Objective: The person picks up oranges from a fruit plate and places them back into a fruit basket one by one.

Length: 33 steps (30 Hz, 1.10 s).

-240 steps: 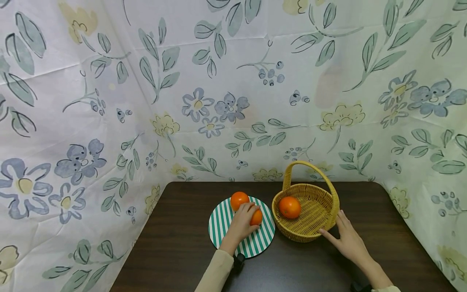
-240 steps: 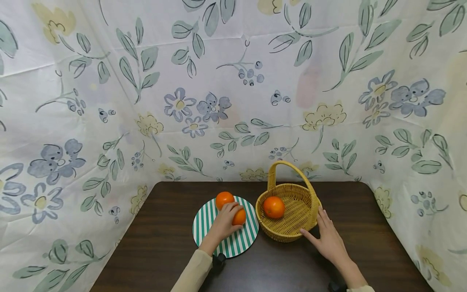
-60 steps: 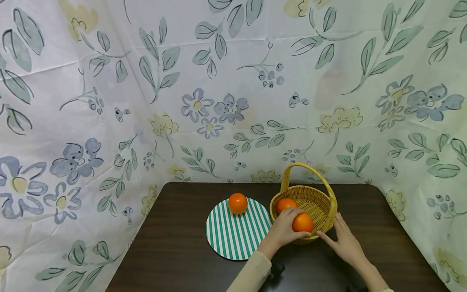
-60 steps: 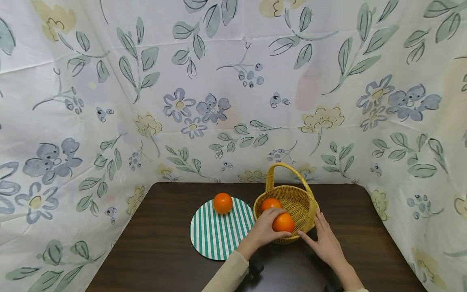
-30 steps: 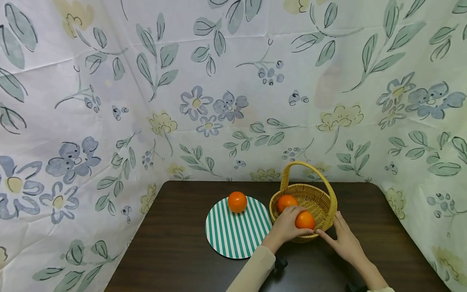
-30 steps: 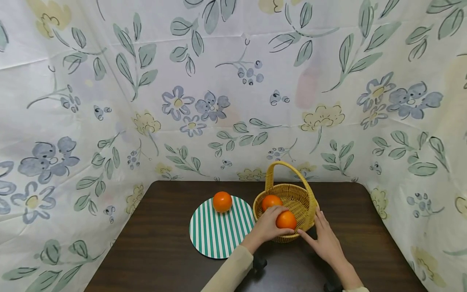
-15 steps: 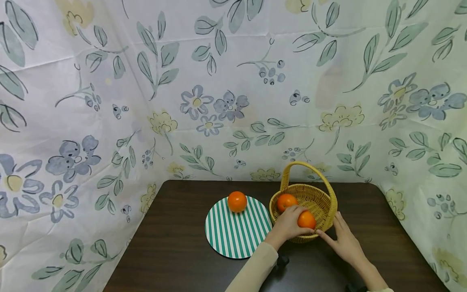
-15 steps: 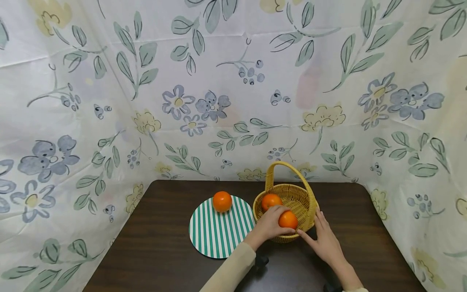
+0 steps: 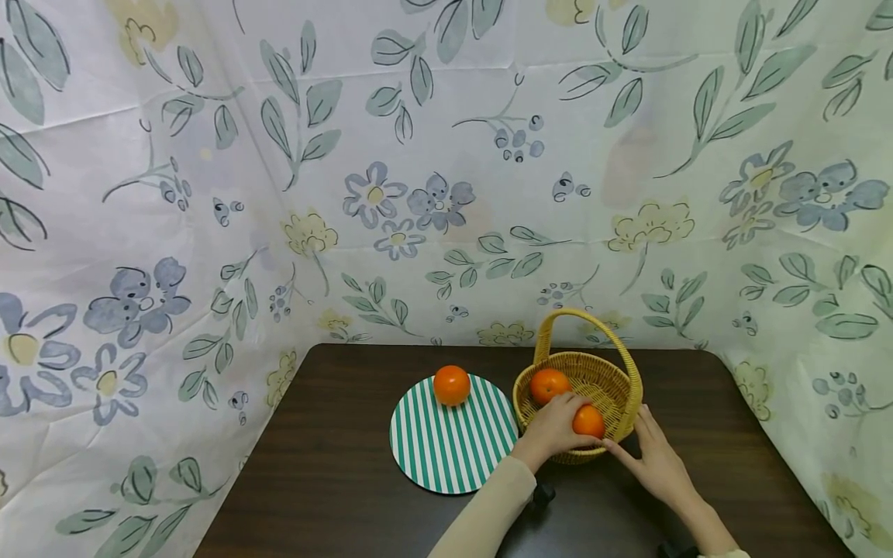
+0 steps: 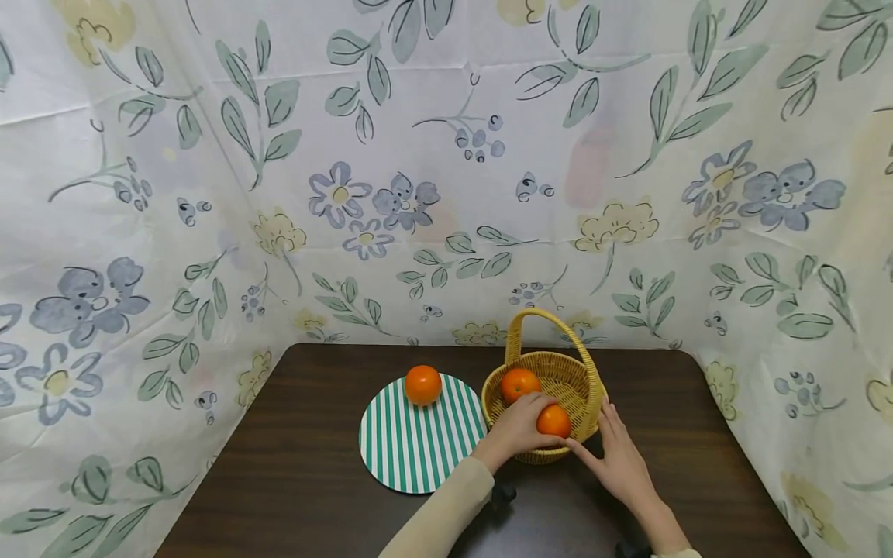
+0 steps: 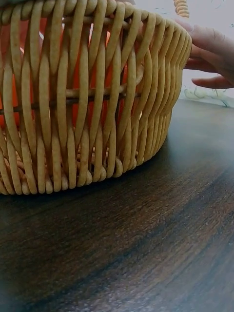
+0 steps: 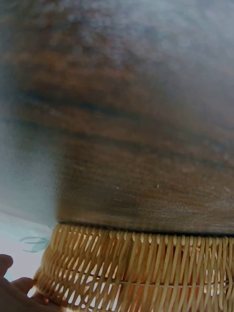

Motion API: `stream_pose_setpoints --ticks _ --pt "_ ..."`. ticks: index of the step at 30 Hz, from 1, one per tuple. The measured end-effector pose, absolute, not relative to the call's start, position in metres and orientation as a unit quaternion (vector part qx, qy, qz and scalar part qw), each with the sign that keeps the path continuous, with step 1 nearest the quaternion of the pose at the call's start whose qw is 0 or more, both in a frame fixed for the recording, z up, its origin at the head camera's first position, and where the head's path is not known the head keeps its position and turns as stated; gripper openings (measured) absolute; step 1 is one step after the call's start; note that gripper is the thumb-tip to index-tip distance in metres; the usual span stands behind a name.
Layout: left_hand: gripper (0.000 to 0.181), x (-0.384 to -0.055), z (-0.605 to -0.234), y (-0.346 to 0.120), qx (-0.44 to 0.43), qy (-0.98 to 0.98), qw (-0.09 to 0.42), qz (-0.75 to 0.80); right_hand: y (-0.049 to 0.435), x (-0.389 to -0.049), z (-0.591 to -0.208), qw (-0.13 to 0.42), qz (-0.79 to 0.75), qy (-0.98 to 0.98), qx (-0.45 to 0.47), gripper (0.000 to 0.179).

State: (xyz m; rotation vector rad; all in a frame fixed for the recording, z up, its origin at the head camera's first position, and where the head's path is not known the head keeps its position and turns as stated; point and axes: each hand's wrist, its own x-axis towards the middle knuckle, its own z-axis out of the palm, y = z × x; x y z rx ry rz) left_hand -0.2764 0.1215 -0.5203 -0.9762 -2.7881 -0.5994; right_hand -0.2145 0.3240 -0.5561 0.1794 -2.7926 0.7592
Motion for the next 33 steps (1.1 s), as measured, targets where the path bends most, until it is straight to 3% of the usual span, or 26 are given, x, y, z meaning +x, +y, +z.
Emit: stream_pose_setpoints --ticks 15,33 --pt "0.063 -0.2768 -0.5181 0.1239 -0.328 -0.922 0.047 -0.201 0.323 -0.2138 -0.5548 0.105 0.264 -0.958 0.051 0.086" --pt "0.063 -0.2719 -0.5219 0.1174 -0.338 -0.914 0.083 -0.209 0.3233 -0.2142 -0.5571 0.113 0.261 -0.957 0.054 0.085"
